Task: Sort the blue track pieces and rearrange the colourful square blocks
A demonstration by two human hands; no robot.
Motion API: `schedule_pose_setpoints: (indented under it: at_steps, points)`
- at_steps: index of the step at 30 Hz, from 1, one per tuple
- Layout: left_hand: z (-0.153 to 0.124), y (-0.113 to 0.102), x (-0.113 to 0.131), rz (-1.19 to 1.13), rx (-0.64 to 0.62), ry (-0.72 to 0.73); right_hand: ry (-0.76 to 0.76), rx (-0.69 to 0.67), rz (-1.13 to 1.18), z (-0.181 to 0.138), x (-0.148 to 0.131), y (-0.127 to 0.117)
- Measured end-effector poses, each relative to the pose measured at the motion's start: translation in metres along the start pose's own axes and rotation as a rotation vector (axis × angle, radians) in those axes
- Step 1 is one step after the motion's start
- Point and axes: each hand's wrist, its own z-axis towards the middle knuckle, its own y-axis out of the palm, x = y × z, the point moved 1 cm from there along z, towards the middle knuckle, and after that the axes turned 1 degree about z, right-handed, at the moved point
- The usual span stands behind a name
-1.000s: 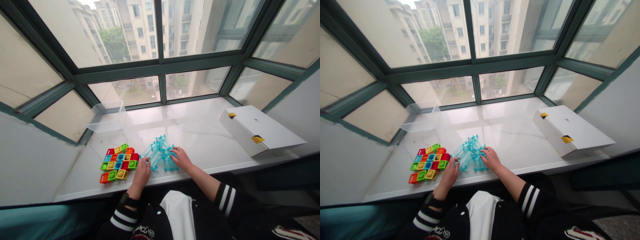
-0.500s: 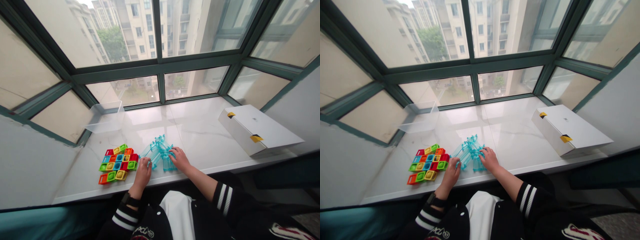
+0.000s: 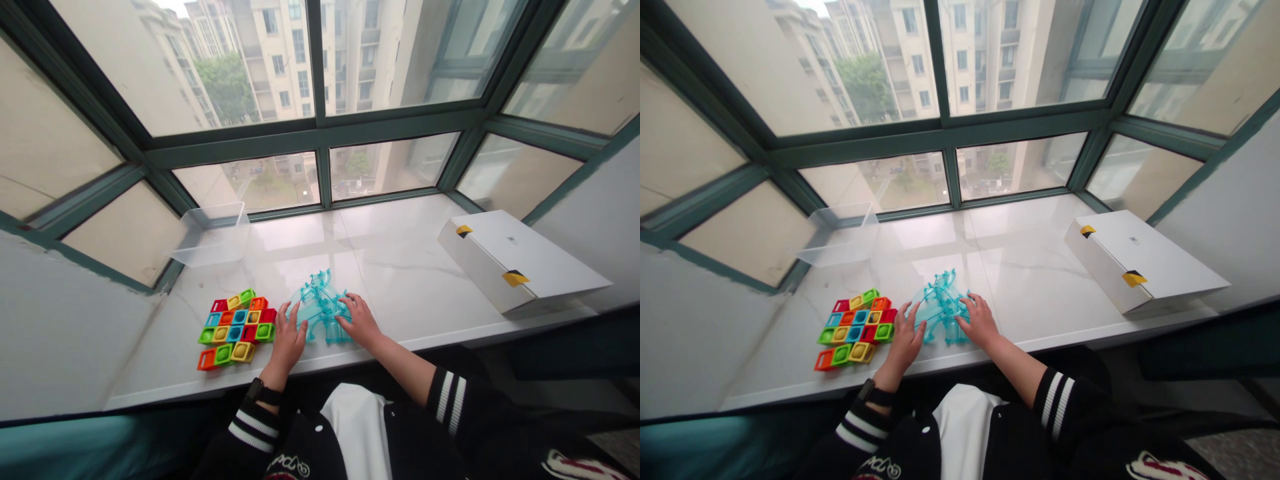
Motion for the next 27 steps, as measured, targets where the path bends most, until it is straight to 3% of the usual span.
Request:
schedule_pose_setpoints:
  at_steps: [8, 16, 27]
  points:
    - [0.032, 0.019, -0.019, 0.003, -0.043, -0.079, 0.029, -0.010, 0.027, -0.002, 0.006, 0.007]
    - [0.025, 0.025, 0.004, -0.065, -0.018, -0.099, 0.036, -0.049, 0.118, 0.000, 0.011, 0.010]
    - [0.027, 0.023, -0.002, -0.198, 0.101, -0.212, -0.054, -0.085, 0.172, 0.012, 0.010, 0.006]
